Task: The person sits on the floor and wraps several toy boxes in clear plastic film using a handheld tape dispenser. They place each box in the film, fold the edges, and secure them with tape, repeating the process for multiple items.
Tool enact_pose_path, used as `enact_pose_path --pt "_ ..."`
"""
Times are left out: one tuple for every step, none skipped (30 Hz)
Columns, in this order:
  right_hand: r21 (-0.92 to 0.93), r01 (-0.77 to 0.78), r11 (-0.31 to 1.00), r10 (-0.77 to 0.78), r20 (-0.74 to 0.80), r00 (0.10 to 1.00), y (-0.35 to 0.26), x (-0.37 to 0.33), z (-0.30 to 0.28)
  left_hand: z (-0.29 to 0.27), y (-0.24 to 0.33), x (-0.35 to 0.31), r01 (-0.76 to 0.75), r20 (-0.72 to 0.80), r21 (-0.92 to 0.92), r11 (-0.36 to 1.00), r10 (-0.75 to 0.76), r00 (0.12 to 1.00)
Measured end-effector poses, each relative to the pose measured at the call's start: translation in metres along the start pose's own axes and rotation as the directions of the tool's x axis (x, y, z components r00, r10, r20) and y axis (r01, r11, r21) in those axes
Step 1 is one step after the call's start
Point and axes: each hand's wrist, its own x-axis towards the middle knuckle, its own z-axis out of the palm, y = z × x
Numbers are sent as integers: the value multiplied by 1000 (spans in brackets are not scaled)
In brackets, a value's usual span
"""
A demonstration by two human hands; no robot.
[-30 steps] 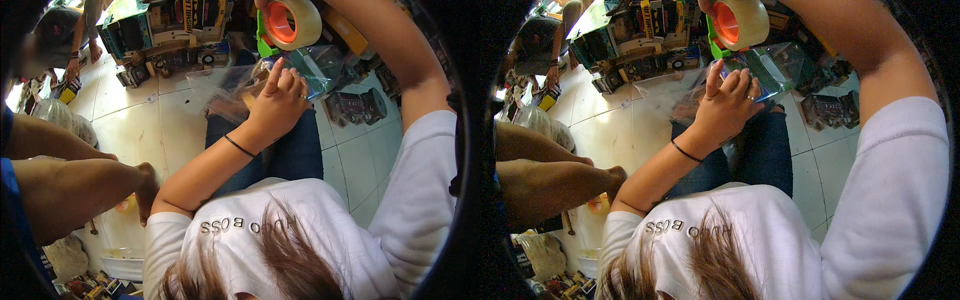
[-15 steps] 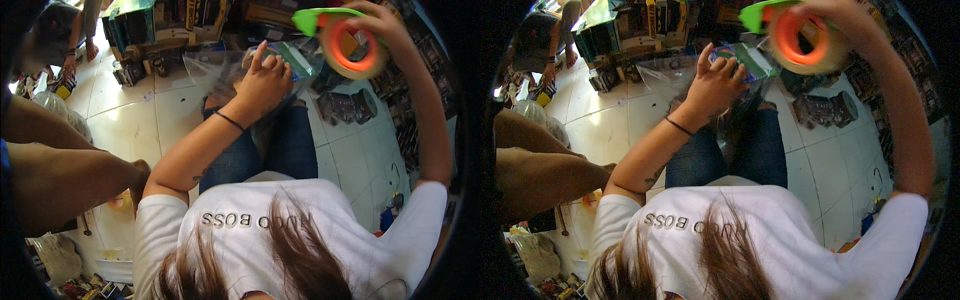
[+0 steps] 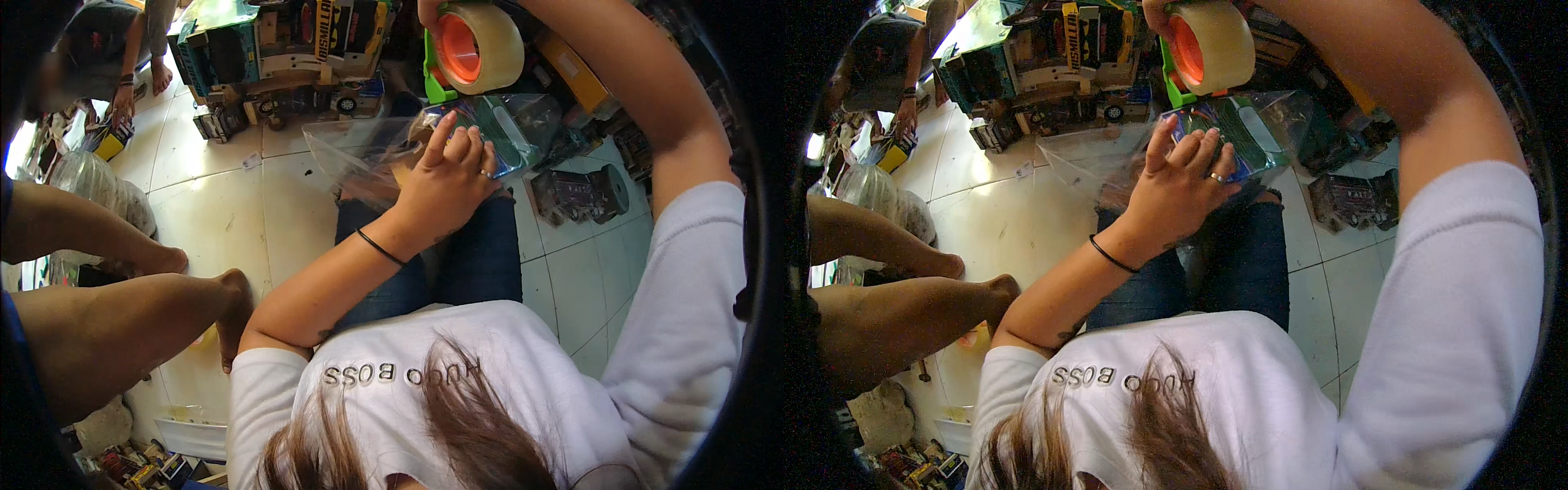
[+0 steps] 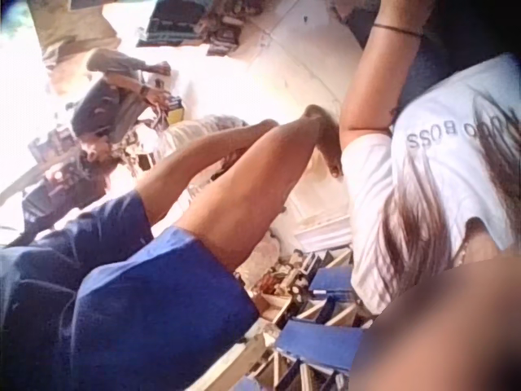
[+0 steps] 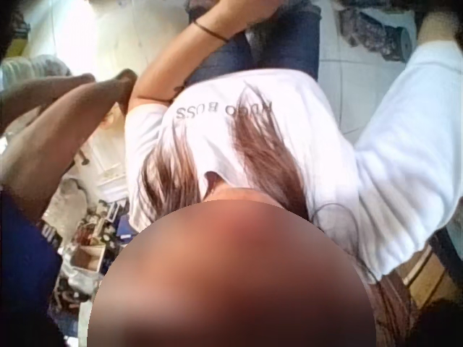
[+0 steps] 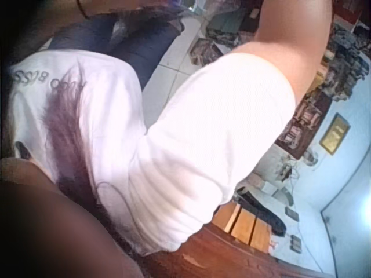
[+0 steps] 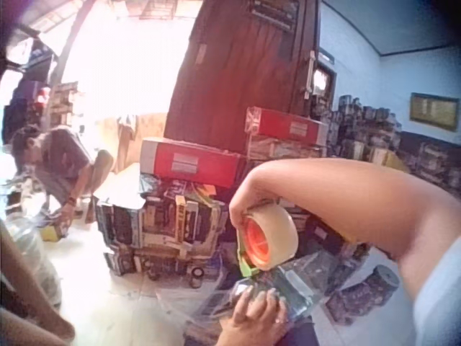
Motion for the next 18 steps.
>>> enact_pose_path --pt "-33 10 999 -10 5 1000 1 4 -2 -2 2 0 -26 13 35 999 25 1000" --pt "-62 22 998 -21 12 1000 3 7 -3 -5 3 -1 -32 37 65 997 29 999" --pt "-97 33 995 -31 20 999 3 8 -4 -7 5 -2 -38 62 95 995 32 998" --pt "-126 45 991 -43 22 999 3 8 -5 -9 5 -2 -47 61 81 996 42 997" --pt "-150 58 987 -56 18 998 2 4 -6 -11 4 -2 -47 65 105 993 41 997" --pt "-167 71 983 -71 4 997 2 -3 -6 -10 2 -1 -49 66 124 991 41 997" --pt "-183 85 979 -89 -12 996 0 -13 -5 -10 1 -2 -43 68 136 990 34 997" --pt "-196 102 975 -112 -37 993 -2 -26 -3 -8 -1 -1 -9 61 134 991 0 998" --pt "-198 121 973 -137 -73 988 -3 -40 0 -6 -2 -2 -15 57 118 993 8 998" --pt "-171 133 976 -155 -123 980 -4 -59 6 -4 -3 -2 -17 63 113 993 10 998" --pt "-138 144 980 -167 -173 971 -5 -77 13 -3 -4 -2 -21 68 112 993 14 998" --pt "8 162 987 -152 -292 944 -5 -101 23 -2 -3 -3 -34 52 163 986 25 998" --pt "39 120 992 -103 -299 949 -6 -118 27 -2 -3 -4 -30 27 154 988 26 999" --pt "131 147 980 -86 -386 918 -8 -135 36 -2 -2 -5 -27 2 147 989 27 1000" --pt "99 89 991 -41 -410 911 -11 -152 43 -3 -1 -6 -8 -26 134 991 12 1000" --pt "79 89 993 -44 -453 890 -14 -168 50 -4 1 -7 -6 -26 135 991 9 1000" --pt "66 123 990 -71 -518 852 -17 -182 57 -5 1 -8 -17 -24 132 991 20 1000" --pt "82 91 993 -37 -507 861 -20 -196 63 -7 1 -8 -26 -17 129 991 28 999"
